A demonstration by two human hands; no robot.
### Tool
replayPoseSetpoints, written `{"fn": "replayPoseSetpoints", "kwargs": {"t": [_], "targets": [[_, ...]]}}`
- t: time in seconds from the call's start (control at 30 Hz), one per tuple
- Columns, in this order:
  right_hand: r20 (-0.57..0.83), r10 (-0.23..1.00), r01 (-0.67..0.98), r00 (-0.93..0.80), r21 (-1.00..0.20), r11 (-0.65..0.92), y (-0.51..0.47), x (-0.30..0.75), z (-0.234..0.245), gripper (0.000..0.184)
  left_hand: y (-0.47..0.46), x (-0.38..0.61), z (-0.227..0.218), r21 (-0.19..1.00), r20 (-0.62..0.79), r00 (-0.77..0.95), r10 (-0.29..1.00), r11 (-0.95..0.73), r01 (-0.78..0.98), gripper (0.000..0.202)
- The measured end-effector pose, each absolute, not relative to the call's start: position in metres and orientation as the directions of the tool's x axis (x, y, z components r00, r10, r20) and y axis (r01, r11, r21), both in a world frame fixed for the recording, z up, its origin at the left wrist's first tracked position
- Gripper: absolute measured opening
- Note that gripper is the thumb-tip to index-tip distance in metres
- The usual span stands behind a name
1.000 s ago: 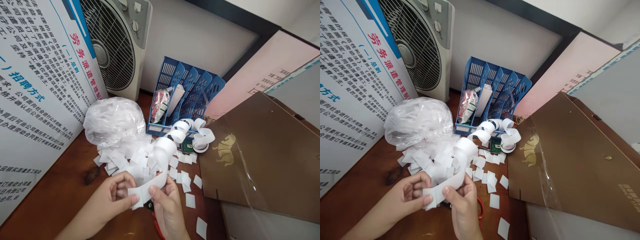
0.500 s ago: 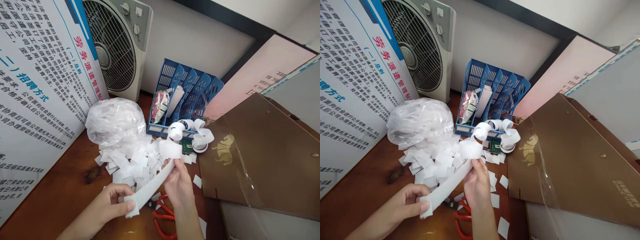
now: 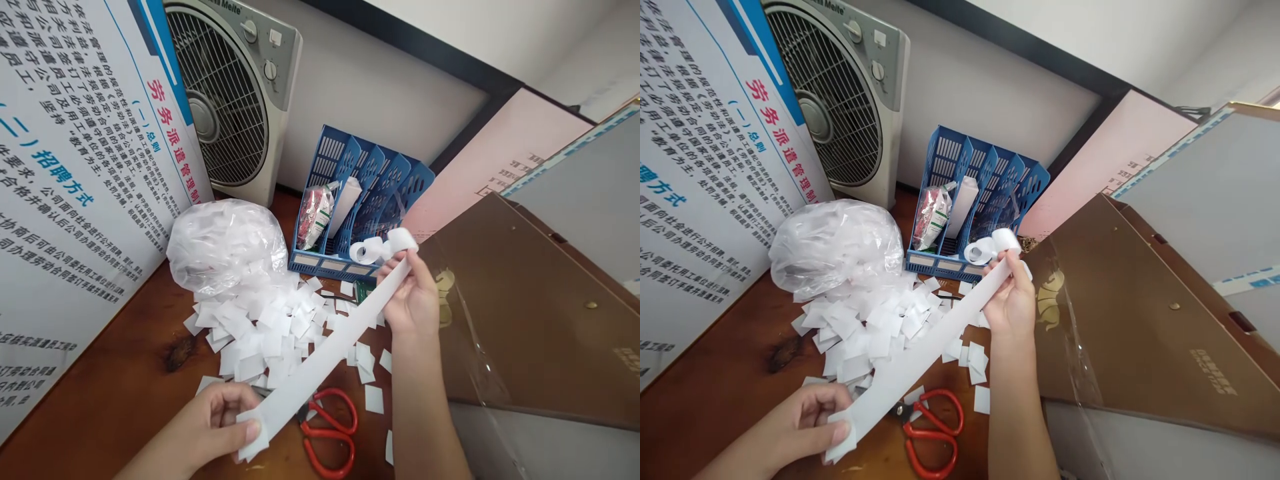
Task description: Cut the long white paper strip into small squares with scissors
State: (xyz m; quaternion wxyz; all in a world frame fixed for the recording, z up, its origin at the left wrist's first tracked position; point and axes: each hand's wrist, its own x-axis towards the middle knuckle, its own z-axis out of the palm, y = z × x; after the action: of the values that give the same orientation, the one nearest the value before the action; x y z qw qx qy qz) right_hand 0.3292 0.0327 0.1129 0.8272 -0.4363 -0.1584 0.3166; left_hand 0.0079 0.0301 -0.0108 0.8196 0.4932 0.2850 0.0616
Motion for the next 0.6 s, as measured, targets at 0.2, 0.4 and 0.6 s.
{"fn": "replayPoseSetpoints", "kwargs": {"t": [0.2, 0.4, 0.6], "targets": [[0.142, 0.538, -0.147, 0.831, -0.877, 0.458, 0.052, 0.369, 0.147, 0.023, 0.028, 0.001, -0.02, 0.827, -0.464, 0.782, 0.417, 0.521, 0.213, 0.035], [0.408, 0.476, 0.141, 0.779, -0.854, 0.501, 0.06, 0.39, 0.213, 0.018, 0.024, -0.006, -0.026, 0.813, -0.507, 0.733, 0.454, 0.534, 0.231, 0.034], [0.581, 0.511, 0.389, 0.633, -0.81, 0.439, 0.075, 0.415, 0.274, 0.013, 0.027, -0.009, -0.028, 0.826, -0.463, 0.784, 0.413, 0.521, 0.214, 0.031]]}}
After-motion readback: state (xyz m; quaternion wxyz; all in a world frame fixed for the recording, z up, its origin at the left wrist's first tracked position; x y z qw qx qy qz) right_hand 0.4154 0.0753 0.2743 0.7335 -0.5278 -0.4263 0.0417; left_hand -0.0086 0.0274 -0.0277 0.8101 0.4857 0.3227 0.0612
